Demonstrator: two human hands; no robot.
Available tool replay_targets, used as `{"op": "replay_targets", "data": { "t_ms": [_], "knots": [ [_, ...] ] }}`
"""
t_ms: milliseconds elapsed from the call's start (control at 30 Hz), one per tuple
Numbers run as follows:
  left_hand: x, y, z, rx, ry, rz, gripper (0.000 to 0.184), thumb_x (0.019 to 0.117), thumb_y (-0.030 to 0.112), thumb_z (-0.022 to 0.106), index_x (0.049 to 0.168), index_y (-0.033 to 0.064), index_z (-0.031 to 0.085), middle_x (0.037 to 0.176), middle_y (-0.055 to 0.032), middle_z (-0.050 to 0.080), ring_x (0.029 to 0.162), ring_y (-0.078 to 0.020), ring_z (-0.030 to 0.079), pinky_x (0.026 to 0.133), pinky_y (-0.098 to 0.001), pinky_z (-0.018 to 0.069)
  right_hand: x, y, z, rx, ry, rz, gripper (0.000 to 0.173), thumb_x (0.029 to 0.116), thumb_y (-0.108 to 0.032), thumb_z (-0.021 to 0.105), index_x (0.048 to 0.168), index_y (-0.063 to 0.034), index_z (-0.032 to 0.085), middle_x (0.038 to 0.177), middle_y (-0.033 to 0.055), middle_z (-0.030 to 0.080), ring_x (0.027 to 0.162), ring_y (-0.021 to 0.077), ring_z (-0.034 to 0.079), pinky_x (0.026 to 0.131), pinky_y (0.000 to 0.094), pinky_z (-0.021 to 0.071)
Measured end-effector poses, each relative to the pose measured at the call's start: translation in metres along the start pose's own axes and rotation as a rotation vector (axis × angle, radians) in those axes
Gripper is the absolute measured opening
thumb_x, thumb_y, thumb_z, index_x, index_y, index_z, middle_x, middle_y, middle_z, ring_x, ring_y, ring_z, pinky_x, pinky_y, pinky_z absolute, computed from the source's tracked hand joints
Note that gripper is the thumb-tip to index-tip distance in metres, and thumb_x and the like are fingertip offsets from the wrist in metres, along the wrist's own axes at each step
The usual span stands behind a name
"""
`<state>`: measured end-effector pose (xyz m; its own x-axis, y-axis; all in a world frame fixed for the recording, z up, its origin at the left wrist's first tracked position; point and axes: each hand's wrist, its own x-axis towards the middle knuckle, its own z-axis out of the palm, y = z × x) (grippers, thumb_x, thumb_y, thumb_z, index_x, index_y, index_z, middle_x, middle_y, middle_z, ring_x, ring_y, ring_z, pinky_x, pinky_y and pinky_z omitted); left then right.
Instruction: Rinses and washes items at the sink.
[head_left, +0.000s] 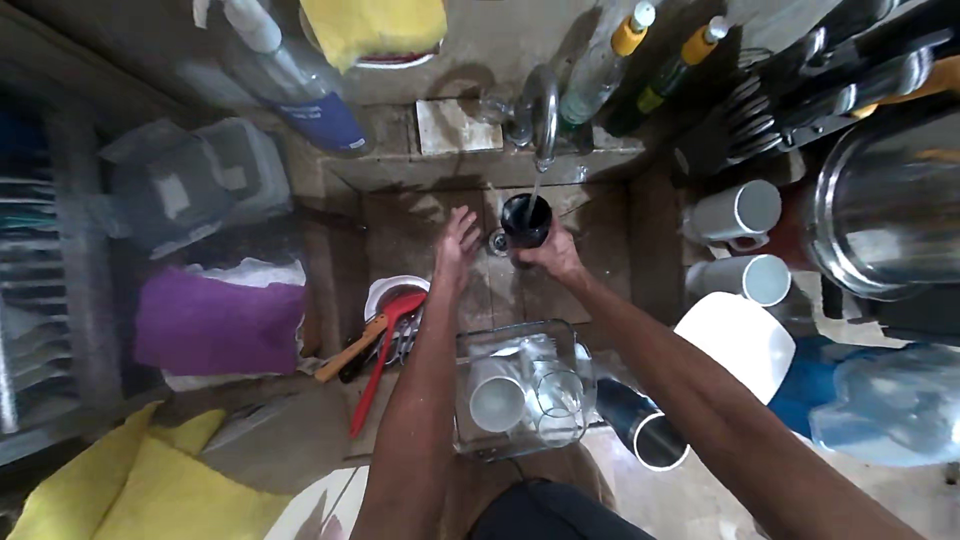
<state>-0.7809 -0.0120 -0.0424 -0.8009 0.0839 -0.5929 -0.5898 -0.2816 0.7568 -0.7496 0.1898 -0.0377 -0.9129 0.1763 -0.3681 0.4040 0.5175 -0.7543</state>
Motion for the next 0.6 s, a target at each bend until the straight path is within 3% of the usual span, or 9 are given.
{"op": "replay_targets", "data": {
  "t_ms": [67,200,367,433,467,533,600],
  "knots": [
    [-0.002,-0.006,-0.006,0.005,0.007,-0.013,0.053,0.1104,0.047,0.036,0.15,0.0149,0.05,0.146,-0.0062,0.06,0.131,-0.0238,0.059,0.104,-0.0439,0.0504,-0.004,0.0,0.003,0.058,0.008,-0.029,0.109,0.0622,-0.031,0.096,0.152,-0.0102,0.038,0.127,0.0177,0.067,0.117,0.0304,0.067,0.1,0.0534,0.055],
    [-0.001,-0.009,-0.004,0.002,0.0,-0.038,0.052,0.1095,0.048,0.04,0.15,0.016,0.049,0.144,-0.0057,0.061,0.129,-0.0244,0.06,0.103,-0.0451,0.0517,-0.001,0.0,0.008,0.062,0.015,-0.006,0.11,0.0605,-0.028,0.097,0.152,-0.0118,0.038,0.123,0.0188,0.069,0.111,0.0335,0.069,0.095,0.0571,0.0569],
    [0.0,-0.014,0.003,0.02,-0.002,-0.081,0.056,0.1086,0.047,0.043,0.153,0.0139,0.044,0.149,-0.0093,0.055,0.132,-0.0265,0.057,0.105,-0.0469,0.0509,-0.004,0.008,0.016,0.233,-0.075,0.028,0.108,0.0615,-0.021,0.097,0.151,-0.0078,0.04,0.129,0.0167,0.067,0.118,0.0271,0.066,0.102,0.0499,0.0553],
    [0.003,-0.021,0.003,0.021,-0.047,-0.118,0.055,0.1086,0.047,0.043,0.154,0.0152,0.043,0.15,-0.0085,0.055,0.133,-0.0256,0.056,0.106,-0.0476,0.0497,-0.012,0.011,0.014,0.419,-0.099,0.155,0.087,0.0716,-0.026,0.094,0.144,-0.0066,0.049,0.123,0.0139,0.069,0.112,0.0224,0.069,0.098,0.0445,0.0585],
    [0.004,-0.022,0.006,0.03,-0.071,-0.139,0.054,0.1091,0.046,0.041,0.154,0.0161,0.043,0.149,-0.0082,0.055,0.132,-0.0252,0.057,0.105,-0.0471,0.0503,-0.016,0.012,0.011,0.543,-0.091,0.264,0.075,0.0788,-0.032,0.089,0.14,-0.0055,0.054,0.118,0.0146,0.071,0.105,0.0235,0.071,0.091,0.0443,0.0613],
    [0.007,-0.023,0.018,0.044,-0.117,-0.184,0.053,0.1099,0.047,0.038,0.153,0.0162,0.042,0.144,-0.0084,0.059,0.124,-0.0248,0.061,0.099,-0.0458,0.0532,-0.014,0.02,-0.002,0.793,-0.087,0.475,0.071,0.0904,-0.049,0.074,0.144,-0.0086,0.05,0.122,0.0168,0.068,0.103,0.0292,0.07,0.084,0.0473,0.0613],
    [0.01,-0.025,0.028,0.053,-0.178,-0.268,0.057,0.1098,0.052,0.034,0.154,0.0159,0.04,0.145,-0.0087,0.058,0.126,-0.0271,0.061,0.102,-0.0491,0.0527,-0.008,0.032,-0.016,0.991,-0.095,0.622,0.072,0.0944,-0.065,0.058,0.147,-0.0156,0.047,0.129,0.0148,0.065,0.109,0.0302,0.067,0.087,0.0484,0.0591]
  ]
}}
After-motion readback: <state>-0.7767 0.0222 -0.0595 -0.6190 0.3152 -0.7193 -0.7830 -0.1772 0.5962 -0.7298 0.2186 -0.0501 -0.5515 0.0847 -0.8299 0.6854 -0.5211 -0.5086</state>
